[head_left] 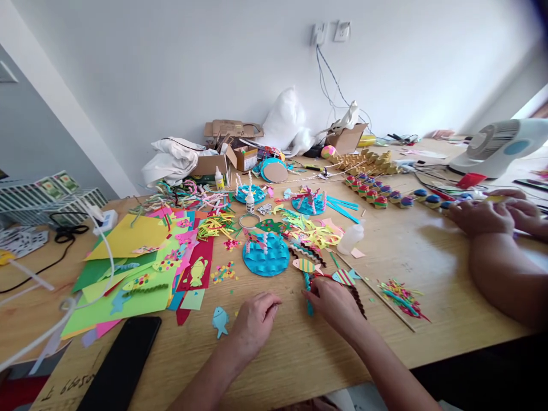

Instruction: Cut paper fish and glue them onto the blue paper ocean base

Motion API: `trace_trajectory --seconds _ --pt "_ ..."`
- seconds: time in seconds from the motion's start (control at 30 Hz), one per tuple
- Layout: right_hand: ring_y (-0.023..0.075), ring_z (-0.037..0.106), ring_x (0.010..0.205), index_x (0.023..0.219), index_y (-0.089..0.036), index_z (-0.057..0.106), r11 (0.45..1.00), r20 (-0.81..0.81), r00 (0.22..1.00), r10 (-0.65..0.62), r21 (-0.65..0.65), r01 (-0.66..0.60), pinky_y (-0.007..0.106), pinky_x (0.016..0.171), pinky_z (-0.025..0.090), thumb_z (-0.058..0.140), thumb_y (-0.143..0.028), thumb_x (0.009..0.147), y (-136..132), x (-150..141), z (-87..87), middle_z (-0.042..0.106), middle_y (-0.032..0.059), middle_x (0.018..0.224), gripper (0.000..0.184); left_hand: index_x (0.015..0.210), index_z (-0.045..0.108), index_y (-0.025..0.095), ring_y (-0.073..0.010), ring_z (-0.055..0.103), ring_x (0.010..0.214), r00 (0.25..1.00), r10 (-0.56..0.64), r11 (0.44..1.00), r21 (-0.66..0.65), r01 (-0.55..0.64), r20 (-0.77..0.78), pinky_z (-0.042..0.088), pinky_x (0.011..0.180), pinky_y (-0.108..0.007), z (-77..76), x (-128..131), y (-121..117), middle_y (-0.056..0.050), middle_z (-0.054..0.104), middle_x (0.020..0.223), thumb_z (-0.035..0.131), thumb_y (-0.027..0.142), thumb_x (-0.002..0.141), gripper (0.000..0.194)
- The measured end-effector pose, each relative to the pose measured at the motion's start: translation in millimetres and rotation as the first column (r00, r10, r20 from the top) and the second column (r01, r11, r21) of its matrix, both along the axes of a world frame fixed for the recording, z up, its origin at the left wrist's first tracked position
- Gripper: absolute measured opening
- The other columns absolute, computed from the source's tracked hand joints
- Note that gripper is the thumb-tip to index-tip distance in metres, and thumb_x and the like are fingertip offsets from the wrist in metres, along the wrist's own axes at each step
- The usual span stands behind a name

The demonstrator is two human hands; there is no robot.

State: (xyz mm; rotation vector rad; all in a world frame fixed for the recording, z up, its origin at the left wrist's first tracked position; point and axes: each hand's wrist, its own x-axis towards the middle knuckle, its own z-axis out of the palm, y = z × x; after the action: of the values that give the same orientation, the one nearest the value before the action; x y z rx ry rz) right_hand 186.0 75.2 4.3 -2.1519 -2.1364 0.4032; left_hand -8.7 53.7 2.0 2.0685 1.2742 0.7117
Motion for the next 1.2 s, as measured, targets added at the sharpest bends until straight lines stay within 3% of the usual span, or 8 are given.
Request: trace_trajectory --seconds 0.23,0.4,0.53,0.63,0.73,0.87,1.07,1.2 --pt "0.0232 0.063 0.073 0.070 -0.016 0.061 0.998 0.124 0.992 -0.023 -0.062 0.031 0.028 0.055 0.037 0.042 -0.025 0.079 0 -9 -0.5 0.068 0.0135 0.080 0.022 0.085 0.064 0.019 -0.0158 0.062 0.078 1.000 -0.011 1.000 -0.022 0.011 0.000 0.047 0.070 -0.024 -3.4 1 0 -0.002 0.068 0.085 0.045 0.009 0.076 0.024" --pt "0.0203 0.062 0.069 0.066 -0.017 0.058 0.996 0.033 0.997 -0.075 -0.038 0.076 0.025 0.051 0.032 0.042 -0.021 0.077 -3 -7 0.0 0.068 0.0108 0.074 0.020 0.084 0.065 0.020 -0.0152 0.061 0.076 0.997 -0.014 0.998 -0.058 0.019 0.077 0.046 0.069 -0.023 -4.2 2 1 -0.001 0.068 0.083 0.046 0.010 0.074 0.024" --pt "0.0171 0.057 0.061 0.063 -0.019 0.053 0.989 -0.136 0.988 -0.076 0.114 0.091 0.025 0.051 0.032 0.043 -0.027 0.078 -13 -3 1.1 0.064 0.0053 0.064 0.020 0.084 0.065 0.018 -0.0143 0.059 0.071 0.982 0.023 0.979 -0.204 0.016 0.185 0.045 0.065 -0.023 -0.8 5 2 -0.001 0.066 0.077 0.047 0.012 0.074 0.022" --pt "0.0144 0.053 0.053 0.063 -0.020 0.049 0.965 -0.316 0.949 -0.002 0.247 0.084 0.024 0.050 0.033 0.044 -0.030 0.078 -21 -6 2.1 0.060 0.0020 0.058 0.019 0.093 0.063 0.015 -0.0127 0.055 0.067 0.930 0.081 0.931 -0.361 0.059 0.358 0.043 0.057 -0.021 -1.7 13 6 -0.002 0.062 0.075 0.050 0.018 0.073 0.024" --pt "0.0130 0.050 0.049 0.062 -0.021 0.048 0.946 -0.405 0.913 0.050 0.313 0.087 0.023 0.048 0.034 0.044 -0.032 0.079 -27 -15 0.4 0.056 0.0005 0.054 0.021 0.105 0.055 0.014 -0.0108 0.053 0.066 0.812 0.203 0.865 -0.489 0.114 0.548 0.040 0.049 -0.018 -4.6 27 10 -0.002 0.057 0.082 0.057 0.027 0.070 0.037" --pt "0.0134 0.050 0.050 0.061 -0.021 0.047 0.943 -0.404 0.909 0.099 0.330 0.044 0.024 0.048 0.034 0.045 -0.033 0.080 -33 -28 -6.5 0.055 0.0006 0.054 0.022 0.089 0.059 0.012 -0.0089 0.050 0.059 0.684 0.334 0.837 -0.538 0.101 0.648 0.037 0.047 -0.017 -7.3 39 12 -0.001 0.054 0.071 0.063 0.041 0.066 0.037" --pt "0.0127 0.049 0.050 0.069 -0.019 0.053 0.966 -0.487 0.861 0.146 0.258 -0.018 0.023 0.048 0.034 0.047 -0.035 0.080 -36 -27 -8.6 0.054 -0.0007 0.054 0.020 0.075 0.063 0.011 -0.0077 0.045 0.050 0.653 0.418 0.814 -0.580 0.039 0.631 0.035 0.046 -0.019 -10.5 35 14 0.001 0.054 0.059 0.067 0.042 0.061 0.035" --pt "0.0131 0.048 0.051 0.071 -0.018 0.057 0.977 -0.599 0.794 0.099 0.210 0.037 0.023 0.048 0.035 0.050 -0.034 0.076 -25 -23 -2.2 0.054 0.0003 0.057 0.018 0.073 0.064 0.011 -0.0087 0.046 0.051 0.698 0.383 0.841 -0.542 0.008 0.605 0.036 0.047 -0.019 -9.6 29 23 0.002 0.053 0.055 0.066 0.039 0.062 0.030"
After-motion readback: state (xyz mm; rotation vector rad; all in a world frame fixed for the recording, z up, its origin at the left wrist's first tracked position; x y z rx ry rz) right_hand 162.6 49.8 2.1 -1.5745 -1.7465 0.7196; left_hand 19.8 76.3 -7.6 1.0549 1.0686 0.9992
